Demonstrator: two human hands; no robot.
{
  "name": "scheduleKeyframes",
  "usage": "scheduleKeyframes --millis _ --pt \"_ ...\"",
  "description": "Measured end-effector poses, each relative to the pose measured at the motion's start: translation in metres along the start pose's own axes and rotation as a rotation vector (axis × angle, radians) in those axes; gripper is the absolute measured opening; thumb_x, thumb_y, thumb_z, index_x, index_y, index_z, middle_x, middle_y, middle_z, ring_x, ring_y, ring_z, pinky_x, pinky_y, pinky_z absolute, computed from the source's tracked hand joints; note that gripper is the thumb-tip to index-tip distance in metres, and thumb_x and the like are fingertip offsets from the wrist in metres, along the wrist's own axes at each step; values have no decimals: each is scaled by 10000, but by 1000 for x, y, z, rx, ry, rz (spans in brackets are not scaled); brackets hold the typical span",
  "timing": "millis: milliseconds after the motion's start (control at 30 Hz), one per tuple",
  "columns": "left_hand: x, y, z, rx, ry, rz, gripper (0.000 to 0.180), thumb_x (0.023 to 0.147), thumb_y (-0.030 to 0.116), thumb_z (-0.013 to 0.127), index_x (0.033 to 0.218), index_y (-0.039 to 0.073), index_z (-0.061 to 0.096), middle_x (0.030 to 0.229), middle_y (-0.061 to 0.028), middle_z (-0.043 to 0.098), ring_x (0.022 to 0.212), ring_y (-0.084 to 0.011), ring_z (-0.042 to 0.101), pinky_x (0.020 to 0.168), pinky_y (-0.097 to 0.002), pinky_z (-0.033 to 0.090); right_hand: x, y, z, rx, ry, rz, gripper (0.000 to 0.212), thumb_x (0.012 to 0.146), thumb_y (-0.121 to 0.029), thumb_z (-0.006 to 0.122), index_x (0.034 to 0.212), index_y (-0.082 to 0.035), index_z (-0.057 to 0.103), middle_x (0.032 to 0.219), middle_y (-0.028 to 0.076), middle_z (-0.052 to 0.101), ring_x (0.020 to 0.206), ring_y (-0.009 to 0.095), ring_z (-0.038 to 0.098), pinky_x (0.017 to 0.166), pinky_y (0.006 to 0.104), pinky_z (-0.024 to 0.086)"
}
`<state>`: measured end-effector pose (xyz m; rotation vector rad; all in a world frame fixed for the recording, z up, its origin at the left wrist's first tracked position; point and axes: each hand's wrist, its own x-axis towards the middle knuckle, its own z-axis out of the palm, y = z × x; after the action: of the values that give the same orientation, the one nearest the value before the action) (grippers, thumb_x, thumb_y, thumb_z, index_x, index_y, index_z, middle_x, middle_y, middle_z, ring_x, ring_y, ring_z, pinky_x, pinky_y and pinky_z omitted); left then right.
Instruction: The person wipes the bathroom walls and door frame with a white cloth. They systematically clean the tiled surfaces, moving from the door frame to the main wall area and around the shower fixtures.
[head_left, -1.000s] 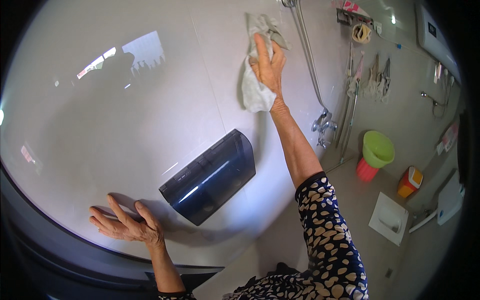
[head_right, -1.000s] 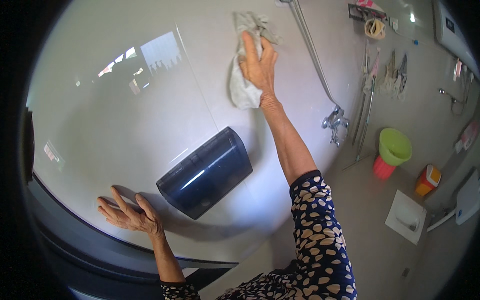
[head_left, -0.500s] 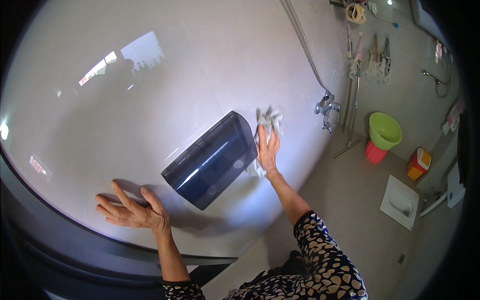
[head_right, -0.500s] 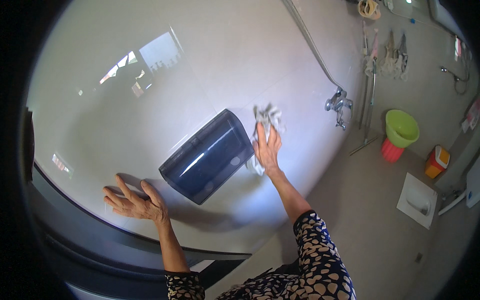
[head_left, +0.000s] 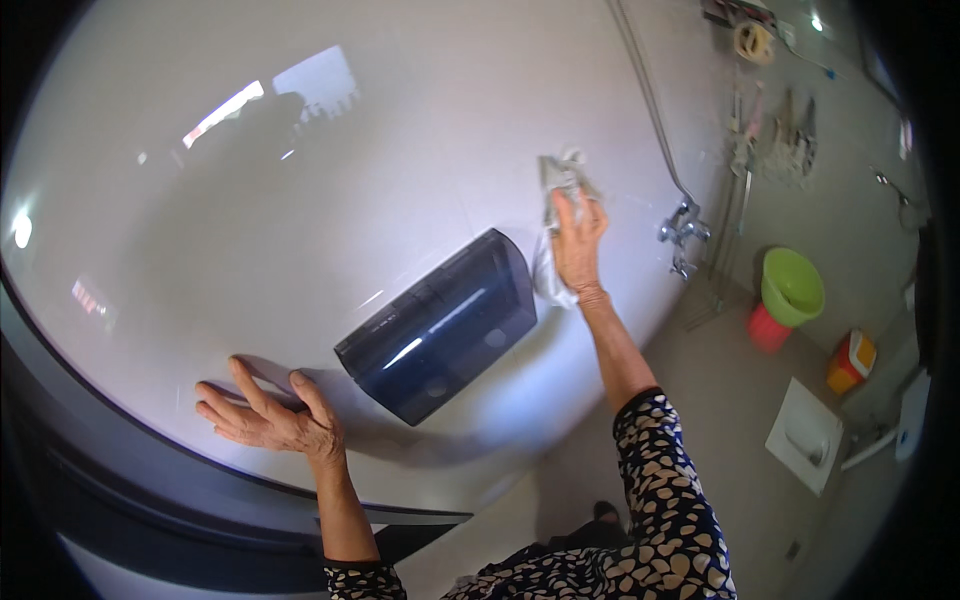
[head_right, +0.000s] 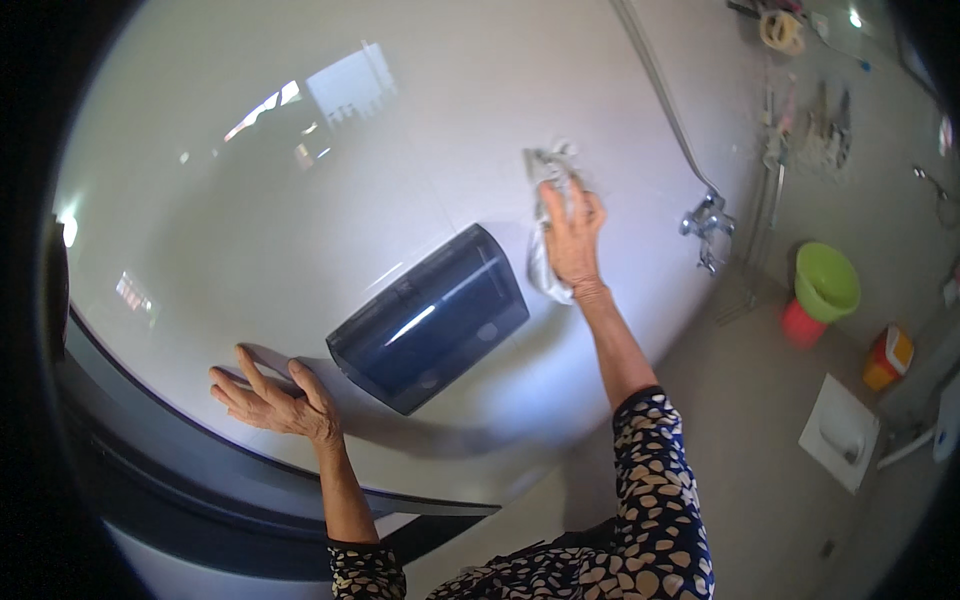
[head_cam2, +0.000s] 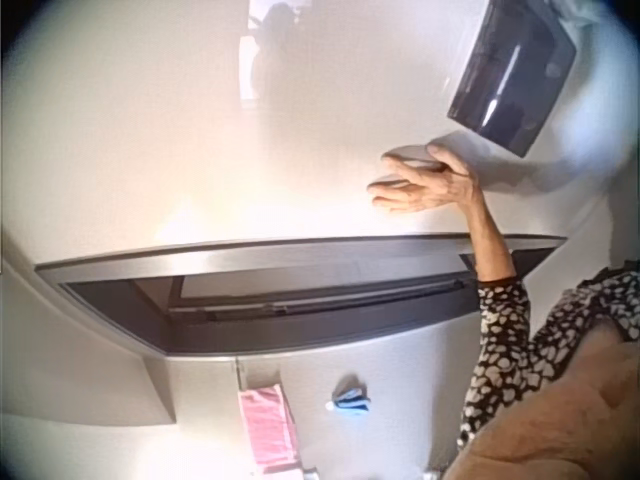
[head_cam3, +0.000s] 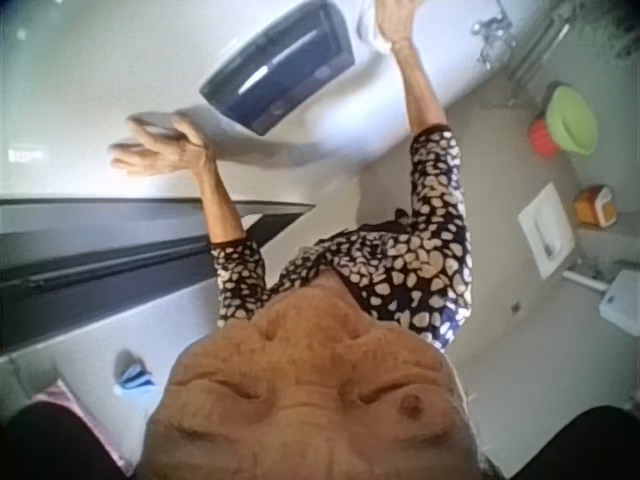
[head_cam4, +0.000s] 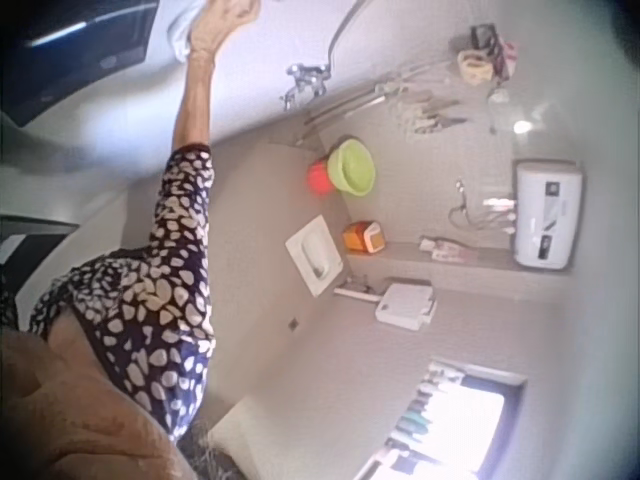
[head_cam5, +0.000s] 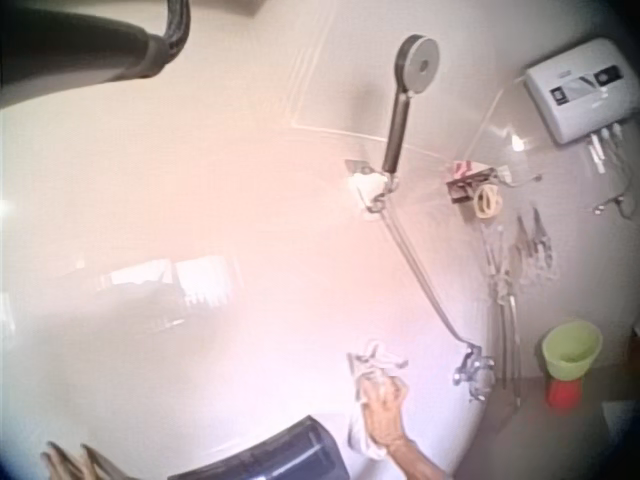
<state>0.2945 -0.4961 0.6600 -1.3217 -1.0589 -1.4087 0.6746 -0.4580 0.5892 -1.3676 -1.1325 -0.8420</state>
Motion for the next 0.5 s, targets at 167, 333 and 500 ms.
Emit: scheduleKeyframes --millis 167,333,500 --pt "4 -1 -9 12 -32 -20 587 812 330 525 1325 50 476 1452 -292 231 1362 -452 165 1066 -585 83 58 -27 -49 500 -28 -89 589 691 101 562 1252 -72 522 1207 160 520 1026 279 512 929 356 396" --pt "12 12 -13 20 -22 -1 549 827 276 530 1309 19 474 1449 -282 248 1352 -447 190 1081 -557 120 114 -60 -81 725 -653 -244 419 679 75 569 1047 -92 678 1106 109 582 1030 285 494 915 357 396" --pt "9 12 -11 50 -3 -46 541 820 297 525 1283 20 505 1434 -276 280 1345 -446 207 1081 -558 144 124 -105 -72 782 -755 -697 335 684 60 596 955 -105 707 1073 55 574 958 268 468 840 322 423"
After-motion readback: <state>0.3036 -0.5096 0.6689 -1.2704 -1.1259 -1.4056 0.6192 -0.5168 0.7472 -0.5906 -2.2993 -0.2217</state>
